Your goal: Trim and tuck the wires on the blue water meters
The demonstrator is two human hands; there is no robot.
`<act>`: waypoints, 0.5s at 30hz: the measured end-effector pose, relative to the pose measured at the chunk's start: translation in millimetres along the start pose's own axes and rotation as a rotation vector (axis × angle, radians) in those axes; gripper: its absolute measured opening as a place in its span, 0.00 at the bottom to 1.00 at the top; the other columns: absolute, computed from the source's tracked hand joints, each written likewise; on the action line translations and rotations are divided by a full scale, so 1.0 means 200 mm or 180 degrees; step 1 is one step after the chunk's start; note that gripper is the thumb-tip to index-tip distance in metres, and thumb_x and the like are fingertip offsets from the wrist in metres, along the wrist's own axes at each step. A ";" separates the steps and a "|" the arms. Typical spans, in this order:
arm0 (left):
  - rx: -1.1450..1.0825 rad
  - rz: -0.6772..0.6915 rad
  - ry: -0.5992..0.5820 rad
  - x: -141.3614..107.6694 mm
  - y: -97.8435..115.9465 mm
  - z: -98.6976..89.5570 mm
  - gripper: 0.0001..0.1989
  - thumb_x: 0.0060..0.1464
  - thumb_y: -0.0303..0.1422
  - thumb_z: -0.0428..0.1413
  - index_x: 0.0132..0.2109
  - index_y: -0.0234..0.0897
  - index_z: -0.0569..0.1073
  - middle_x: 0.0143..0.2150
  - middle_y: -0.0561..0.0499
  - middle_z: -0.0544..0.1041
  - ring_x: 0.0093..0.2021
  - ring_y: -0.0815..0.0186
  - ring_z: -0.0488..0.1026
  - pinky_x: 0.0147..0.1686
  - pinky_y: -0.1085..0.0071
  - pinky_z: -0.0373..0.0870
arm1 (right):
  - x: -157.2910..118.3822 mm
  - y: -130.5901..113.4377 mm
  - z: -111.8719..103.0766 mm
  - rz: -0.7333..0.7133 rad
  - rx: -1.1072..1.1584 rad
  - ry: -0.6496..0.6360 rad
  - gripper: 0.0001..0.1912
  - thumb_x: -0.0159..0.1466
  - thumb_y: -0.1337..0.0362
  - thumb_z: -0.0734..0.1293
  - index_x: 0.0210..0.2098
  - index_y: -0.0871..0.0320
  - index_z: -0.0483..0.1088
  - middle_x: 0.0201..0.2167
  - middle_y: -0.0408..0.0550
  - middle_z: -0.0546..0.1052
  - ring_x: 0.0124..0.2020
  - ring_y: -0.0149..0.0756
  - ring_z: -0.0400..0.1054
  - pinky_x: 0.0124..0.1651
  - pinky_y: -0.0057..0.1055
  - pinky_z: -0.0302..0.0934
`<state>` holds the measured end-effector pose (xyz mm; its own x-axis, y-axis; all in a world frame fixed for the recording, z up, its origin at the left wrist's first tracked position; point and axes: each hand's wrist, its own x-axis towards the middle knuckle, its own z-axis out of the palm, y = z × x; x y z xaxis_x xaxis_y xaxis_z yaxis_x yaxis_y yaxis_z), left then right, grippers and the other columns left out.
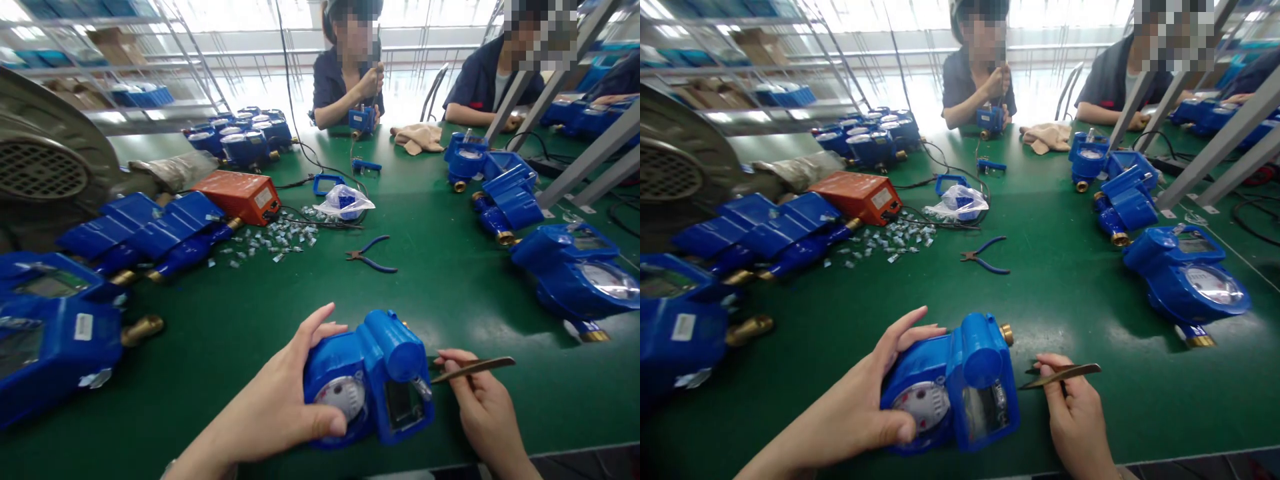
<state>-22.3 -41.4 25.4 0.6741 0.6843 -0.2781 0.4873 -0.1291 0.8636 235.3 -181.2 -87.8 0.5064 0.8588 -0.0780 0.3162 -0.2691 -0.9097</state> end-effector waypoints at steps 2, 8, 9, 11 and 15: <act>-0.0395 0.0000 -0.0105 0.03 0.00 -0.02 0.56 0.35 0.51 0.65 0.65 0.48 0.42 0.61 0.41 0.62 0.58 0.48 0.62 0.58 0.53 0.58 | -0.01 0.00 0.00 -0.0032 -0.0096 0.0073 0.16 0.63 0.52 0.61 0.41 0.56 0.72 0.38 0.49 0.78 0.41 0.41 0.72 0.42 0.31 0.64; -0.1424 0.0102 -0.0431 0.09 -0.03 -0.09 0.54 0.36 0.53 0.64 0.65 0.46 0.45 0.60 0.39 0.61 0.57 0.48 0.64 0.55 0.52 0.62 | -0.02 -0.03 0.02 -0.0124 -0.0120 0.0215 0.17 0.64 0.51 0.61 0.41 0.57 0.72 0.38 0.51 0.78 0.40 0.41 0.72 0.41 0.31 0.65; -0.1500 0.0107 -0.0494 0.10 -0.04 -0.10 0.54 0.36 0.52 0.65 0.65 0.46 0.46 0.60 0.39 0.61 0.57 0.47 0.64 0.55 0.52 0.61 | -0.03 -0.03 0.02 -0.0153 -0.0109 0.0282 0.17 0.64 0.52 0.61 0.41 0.57 0.72 0.37 0.50 0.78 0.39 0.41 0.73 0.40 0.30 0.66; -0.1521 0.0057 -0.0594 0.10 -0.05 -0.12 0.53 0.36 0.50 0.66 0.64 0.46 0.47 0.61 0.41 0.61 0.58 0.47 0.62 0.56 0.52 0.60 | -0.02 -0.02 0.03 -0.0324 -0.0132 0.0351 0.15 0.64 0.54 0.60 0.40 0.56 0.73 0.36 0.50 0.78 0.38 0.39 0.73 0.39 0.29 0.67; -0.1339 -0.0350 -0.0262 0.13 -0.11 -0.11 0.44 0.40 0.47 0.64 0.62 0.49 0.53 0.62 0.45 0.62 0.56 0.47 0.65 0.53 0.55 0.66 | 0.04 0.02 -0.02 -0.1204 -0.0524 0.0580 0.11 0.65 0.60 0.60 0.39 0.55 0.73 0.36 0.50 0.78 0.38 0.39 0.74 0.41 0.31 0.69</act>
<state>-27.4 -5.3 7.2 0.6811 0.6160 -0.3958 0.3018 0.2562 0.9183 244.3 -177.4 -89.7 0.4588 0.8233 0.3342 0.6222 -0.0292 -0.7823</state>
